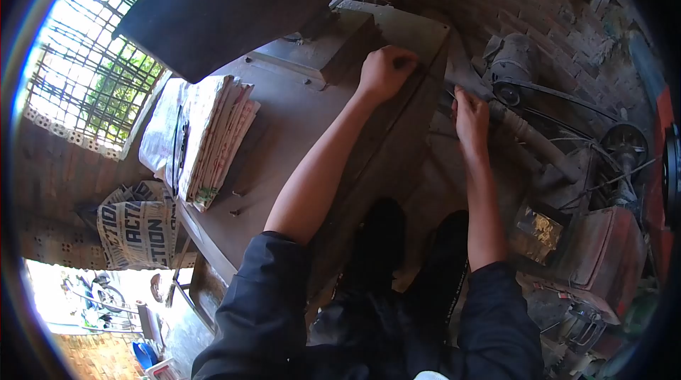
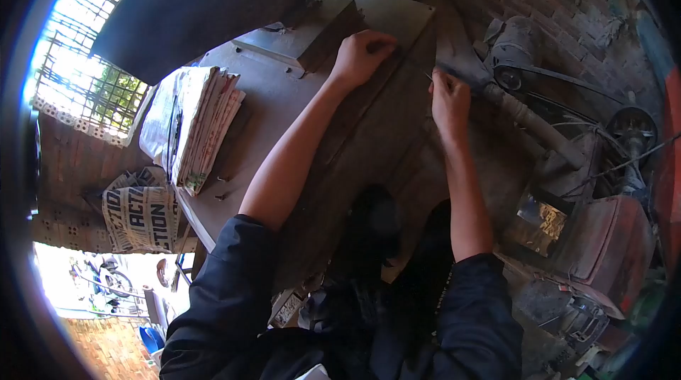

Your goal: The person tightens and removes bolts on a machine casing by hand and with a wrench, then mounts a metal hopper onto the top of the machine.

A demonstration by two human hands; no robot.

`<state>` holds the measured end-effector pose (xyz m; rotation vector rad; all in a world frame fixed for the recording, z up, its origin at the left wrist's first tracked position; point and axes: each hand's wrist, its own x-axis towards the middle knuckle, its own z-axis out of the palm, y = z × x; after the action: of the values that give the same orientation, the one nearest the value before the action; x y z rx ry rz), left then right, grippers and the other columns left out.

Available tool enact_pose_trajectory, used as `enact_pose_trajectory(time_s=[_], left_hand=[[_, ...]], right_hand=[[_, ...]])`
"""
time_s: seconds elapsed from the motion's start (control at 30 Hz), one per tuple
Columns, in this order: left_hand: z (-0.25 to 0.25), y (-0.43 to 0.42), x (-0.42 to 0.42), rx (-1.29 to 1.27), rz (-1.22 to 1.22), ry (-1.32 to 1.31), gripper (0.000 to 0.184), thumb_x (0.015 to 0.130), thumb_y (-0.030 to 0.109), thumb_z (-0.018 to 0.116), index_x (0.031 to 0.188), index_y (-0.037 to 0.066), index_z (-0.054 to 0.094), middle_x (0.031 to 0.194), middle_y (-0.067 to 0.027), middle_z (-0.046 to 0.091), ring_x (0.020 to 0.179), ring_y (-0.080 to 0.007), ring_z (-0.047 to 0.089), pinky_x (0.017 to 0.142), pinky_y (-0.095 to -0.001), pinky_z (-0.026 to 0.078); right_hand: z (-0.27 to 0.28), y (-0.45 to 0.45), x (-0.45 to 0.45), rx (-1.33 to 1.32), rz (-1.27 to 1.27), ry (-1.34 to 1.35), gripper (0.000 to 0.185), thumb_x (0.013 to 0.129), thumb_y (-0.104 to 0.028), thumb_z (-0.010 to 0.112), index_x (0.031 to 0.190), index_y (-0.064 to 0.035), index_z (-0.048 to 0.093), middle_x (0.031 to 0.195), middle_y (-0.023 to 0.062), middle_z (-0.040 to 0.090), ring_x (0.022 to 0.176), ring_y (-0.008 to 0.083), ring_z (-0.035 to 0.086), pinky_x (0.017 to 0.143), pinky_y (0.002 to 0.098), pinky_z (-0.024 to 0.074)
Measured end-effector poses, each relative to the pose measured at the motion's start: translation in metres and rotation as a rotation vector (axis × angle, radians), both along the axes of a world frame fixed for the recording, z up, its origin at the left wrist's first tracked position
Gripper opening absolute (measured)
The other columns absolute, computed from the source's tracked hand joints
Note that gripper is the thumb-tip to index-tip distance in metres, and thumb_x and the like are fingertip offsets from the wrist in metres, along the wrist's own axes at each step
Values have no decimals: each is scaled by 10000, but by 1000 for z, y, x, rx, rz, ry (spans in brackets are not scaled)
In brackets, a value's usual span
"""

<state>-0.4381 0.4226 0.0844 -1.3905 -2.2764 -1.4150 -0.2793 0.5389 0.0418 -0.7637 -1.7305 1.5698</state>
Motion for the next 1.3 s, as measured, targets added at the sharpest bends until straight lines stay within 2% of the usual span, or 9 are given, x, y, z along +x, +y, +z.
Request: enact_pose_trajectory(time_s=[0.17,0.27,0.4,0.63,0.7,0.9,1.1,1.17,1.3], left_hand=[[-2,2,-2,-28,-19,40,166,755,203,680,895,139,741,857,-109,649,816,-285,643,721,-386,512],[-4,3,-3,-20,-29,31,160,749,193,688,888,134,740,853,-114,630,818,-294,632,729,-395,507],[-6,4,-4,31,-41,25,151,732,171,710,873,126,740,847,-118,626,812,-298,626,732,-392,502],[-4,3,-1,56,-35,15,126,724,146,718,844,118,742,849,-117,635,813,-298,628,724,-387,500],[-3,2,-1,10,-19,94,145,766,133,726,904,94,741,857,-101,644,781,-254,645,690,-346,500],[-5,2,2,52,-18,48,138,759,112,722,894,92,741,832,-98,647,779,-252,649,695,-330,502],[-8,0,0,76,-9,25,127,751,72,716,876,62,733,826,-105,649,765,-241,654,684,-320,507],[-3,-1,-1,70,10,70,121,746,66,715,865,57,731,825,-109,650,753,-238,657,677,-322,508],[-8,-1,-2,78,3,23,112,742,56,719,854,52,725,838,-99,663,760,-221,663,684,-309,515]], right_hand=[[1,14,-4,-110,30,36,429,928,-276,563,563,-84,446,512,-58,371,481,44,335,460,276,232],[6,21,-5,-222,111,99,383,922,-305,607,600,-169,453,497,-99,361,406,11,302,392,219,198],[10,22,-2,-230,120,37,405,930,-295,585,589,-136,435,524,-80,343,445,29,300,420,242,211],[7,28,-2,-227,192,46,413,931,-319,597,587,-159,435,525,-83,352,430,24,291,406,236,202],[10,28,-3,-221,188,58,416,930,-322,600,585,-159,434,523,-83,354,425,25,291,403,236,201],[4,35,-7,-244,221,36,441,916,-323,620,556,-170,419,483,-78,343,386,39,313,377,250,194],[11,83,-52,-307,183,1,413,861,-400,676,619,-148,456,472,-66,352,370,63,317,370,268,195],[19,90,-65,-207,326,-55,434,838,-427,697,614,-145,455,468,-64,365,377,63,325,376,271,200],[19,102,-81,-48,315,-101,451,818,-441,720,593,-140,470,470,-60,392,389,65,343,391,268,216]])
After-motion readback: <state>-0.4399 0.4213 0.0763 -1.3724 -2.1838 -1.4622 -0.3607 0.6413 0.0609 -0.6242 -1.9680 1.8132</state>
